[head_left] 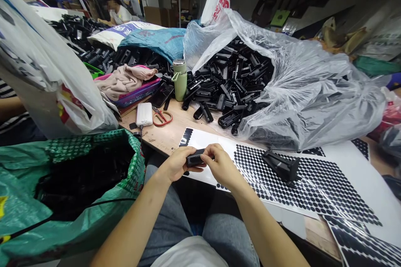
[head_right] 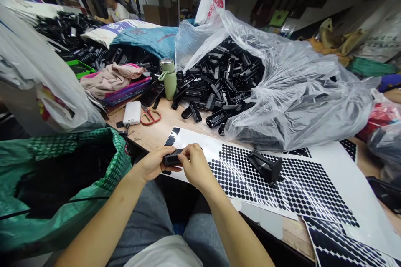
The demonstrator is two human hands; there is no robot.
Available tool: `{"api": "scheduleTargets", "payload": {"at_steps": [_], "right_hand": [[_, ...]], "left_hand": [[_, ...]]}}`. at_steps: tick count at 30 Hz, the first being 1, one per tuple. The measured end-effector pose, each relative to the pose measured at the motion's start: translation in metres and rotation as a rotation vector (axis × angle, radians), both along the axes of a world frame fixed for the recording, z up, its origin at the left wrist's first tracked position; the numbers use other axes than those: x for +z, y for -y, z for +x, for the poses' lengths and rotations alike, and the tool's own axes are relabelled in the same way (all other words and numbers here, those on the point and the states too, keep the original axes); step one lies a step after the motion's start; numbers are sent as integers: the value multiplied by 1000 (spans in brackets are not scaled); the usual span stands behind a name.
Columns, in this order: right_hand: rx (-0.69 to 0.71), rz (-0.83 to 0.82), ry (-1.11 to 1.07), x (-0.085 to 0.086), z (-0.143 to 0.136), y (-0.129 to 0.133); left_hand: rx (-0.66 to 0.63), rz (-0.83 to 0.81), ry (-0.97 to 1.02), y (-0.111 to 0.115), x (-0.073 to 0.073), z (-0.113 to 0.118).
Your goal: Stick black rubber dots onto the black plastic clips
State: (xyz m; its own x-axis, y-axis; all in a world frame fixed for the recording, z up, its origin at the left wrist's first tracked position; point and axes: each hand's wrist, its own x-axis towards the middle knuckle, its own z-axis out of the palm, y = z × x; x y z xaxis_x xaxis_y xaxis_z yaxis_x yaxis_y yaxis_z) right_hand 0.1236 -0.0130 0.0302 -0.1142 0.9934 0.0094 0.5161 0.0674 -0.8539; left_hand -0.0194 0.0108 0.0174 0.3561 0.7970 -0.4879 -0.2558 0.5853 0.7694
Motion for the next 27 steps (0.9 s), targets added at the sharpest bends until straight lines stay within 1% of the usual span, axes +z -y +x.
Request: {"api": "scheduleTargets", "payload": {"at_steps": [8,12,15,17,19,20,22,23,24,27], "right_hand": [[-24,2,14,-2,-1,3],[-28,35,27,-3,-3,5],[-38,90,47,-8,-8,7],[-76,174,56,-16,-8,6],[-193,237,86,-29,2,2],[-266,231,132,-38,12,-2],[-397,127,282,-57,35,-9],[-393,48,379,-66,48,-13],[-391,10,417,-74,60,-15],[-364,-37,460,-92,81,-16]], "left_hand": [[2,-10,-7,1,-1,2],[15,-11,-3,3,-2,3],[30,-12,4,4,-3,4],[49,-5,-1,3,-5,4],[60,-7,-28,1,-8,2],[62,-13,-55,0,-10,1],[58,-25,-118,-3,-14,-1],[54,-25,-145,-4,-16,-2],[50,-22,-164,-5,-18,-2],[29,-20,-180,-5,-20,0]]}}
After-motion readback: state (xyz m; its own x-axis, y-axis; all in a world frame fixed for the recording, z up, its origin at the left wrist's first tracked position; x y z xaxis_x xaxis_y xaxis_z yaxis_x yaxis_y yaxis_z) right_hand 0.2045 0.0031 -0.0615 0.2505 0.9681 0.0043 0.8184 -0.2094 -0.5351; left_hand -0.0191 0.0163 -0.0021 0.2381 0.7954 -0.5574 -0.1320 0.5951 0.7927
